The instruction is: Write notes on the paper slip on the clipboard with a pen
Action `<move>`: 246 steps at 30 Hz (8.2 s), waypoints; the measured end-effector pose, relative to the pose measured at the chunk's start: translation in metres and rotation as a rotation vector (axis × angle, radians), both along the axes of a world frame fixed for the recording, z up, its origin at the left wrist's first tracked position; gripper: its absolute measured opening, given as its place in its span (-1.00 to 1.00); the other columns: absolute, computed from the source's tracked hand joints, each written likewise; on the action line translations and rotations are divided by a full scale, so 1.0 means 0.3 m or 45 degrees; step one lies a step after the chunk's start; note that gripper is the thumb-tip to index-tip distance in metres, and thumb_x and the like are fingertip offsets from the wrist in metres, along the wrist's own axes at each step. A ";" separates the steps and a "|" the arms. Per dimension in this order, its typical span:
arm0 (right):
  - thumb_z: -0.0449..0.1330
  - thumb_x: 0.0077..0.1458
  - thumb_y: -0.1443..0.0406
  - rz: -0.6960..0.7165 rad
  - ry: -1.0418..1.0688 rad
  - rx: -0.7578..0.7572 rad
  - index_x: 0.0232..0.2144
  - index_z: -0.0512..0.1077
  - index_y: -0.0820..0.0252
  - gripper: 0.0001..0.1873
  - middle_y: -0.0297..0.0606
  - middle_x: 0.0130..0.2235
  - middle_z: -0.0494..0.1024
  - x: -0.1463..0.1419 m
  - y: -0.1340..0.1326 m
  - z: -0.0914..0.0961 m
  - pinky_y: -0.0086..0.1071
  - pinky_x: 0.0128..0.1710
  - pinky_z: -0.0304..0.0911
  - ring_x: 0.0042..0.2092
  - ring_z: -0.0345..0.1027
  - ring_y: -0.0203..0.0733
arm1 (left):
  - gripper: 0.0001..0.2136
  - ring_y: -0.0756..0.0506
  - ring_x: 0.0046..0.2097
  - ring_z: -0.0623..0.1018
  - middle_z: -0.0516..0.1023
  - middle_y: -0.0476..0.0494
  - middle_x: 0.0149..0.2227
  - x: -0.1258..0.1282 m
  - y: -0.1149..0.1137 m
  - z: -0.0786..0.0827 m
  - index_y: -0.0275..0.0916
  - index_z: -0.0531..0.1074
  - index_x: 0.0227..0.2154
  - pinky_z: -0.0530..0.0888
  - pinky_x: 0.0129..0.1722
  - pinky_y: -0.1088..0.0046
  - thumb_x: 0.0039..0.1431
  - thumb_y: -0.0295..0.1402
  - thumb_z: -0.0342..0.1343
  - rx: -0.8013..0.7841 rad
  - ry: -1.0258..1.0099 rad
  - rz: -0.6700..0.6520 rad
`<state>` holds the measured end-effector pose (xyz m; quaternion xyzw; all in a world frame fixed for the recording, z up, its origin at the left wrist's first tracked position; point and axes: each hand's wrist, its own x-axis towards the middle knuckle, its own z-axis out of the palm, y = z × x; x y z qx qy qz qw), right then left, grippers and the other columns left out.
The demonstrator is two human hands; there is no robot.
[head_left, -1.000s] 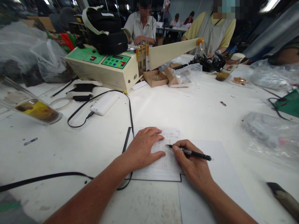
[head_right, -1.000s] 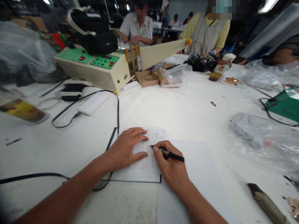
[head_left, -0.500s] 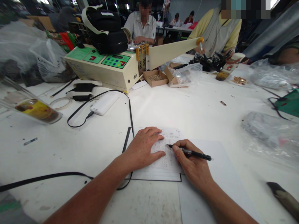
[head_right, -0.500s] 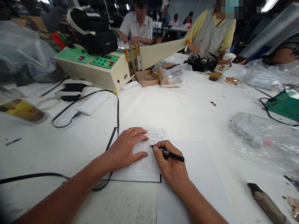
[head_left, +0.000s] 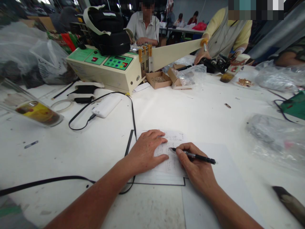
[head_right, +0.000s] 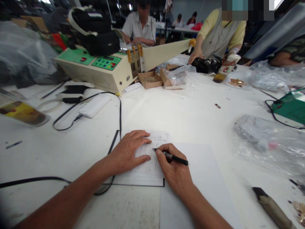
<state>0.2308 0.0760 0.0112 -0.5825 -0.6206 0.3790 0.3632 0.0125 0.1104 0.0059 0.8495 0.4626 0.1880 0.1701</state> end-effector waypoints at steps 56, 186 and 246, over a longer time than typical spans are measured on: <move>0.20 0.27 0.05 -0.044 0.001 0.008 -0.37 0.51 0.11 -0.70 -0.38 -0.52 0.42 -0.015 -0.004 0.020 -0.38 -0.50 0.12 -0.48 0.24 -0.24 | -0.64 -0.30 0.29 0.35 0.46 -0.16 0.22 0.004 0.000 0.004 -0.12 0.49 -0.05 0.30 0.31 -0.02 0.12 -0.22 0.40 -0.002 -0.053 0.001; 0.14 0.33 0.18 0.077 0.076 -0.004 -0.43 0.37 0.10 -0.74 -0.45 -0.55 0.29 0.001 -0.014 -0.027 -0.39 -0.49 0.09 -0.51 0.15 -0.28 | -0.73 -0.29 0.28 0.36 0.47 -0.14 0.20 0.016 0.005 -0.001 -0.12 0.49 -0.08 0.31 0.29 0.00 0.16 -0.30 0.31 -0.001 -0.054 0.001; 0.16 0.30 0.23 0.098 0.085 0.009 -0.44 0.35 0.11 -0.76 -0.46 -0.53 0.30 0.002 -0.018 -0.031 -0.38 -0.46 0.10 -0.49 0.15 -0.30 | -0.72 -0.28 0.27 0.37 0.47 -0.14 0.20 0.015 0.004 0.001 -0.13 0.50 -0.07 0.33 0.27 0.00 0.16 -0.31 0.34 0.008 -0.042 0.001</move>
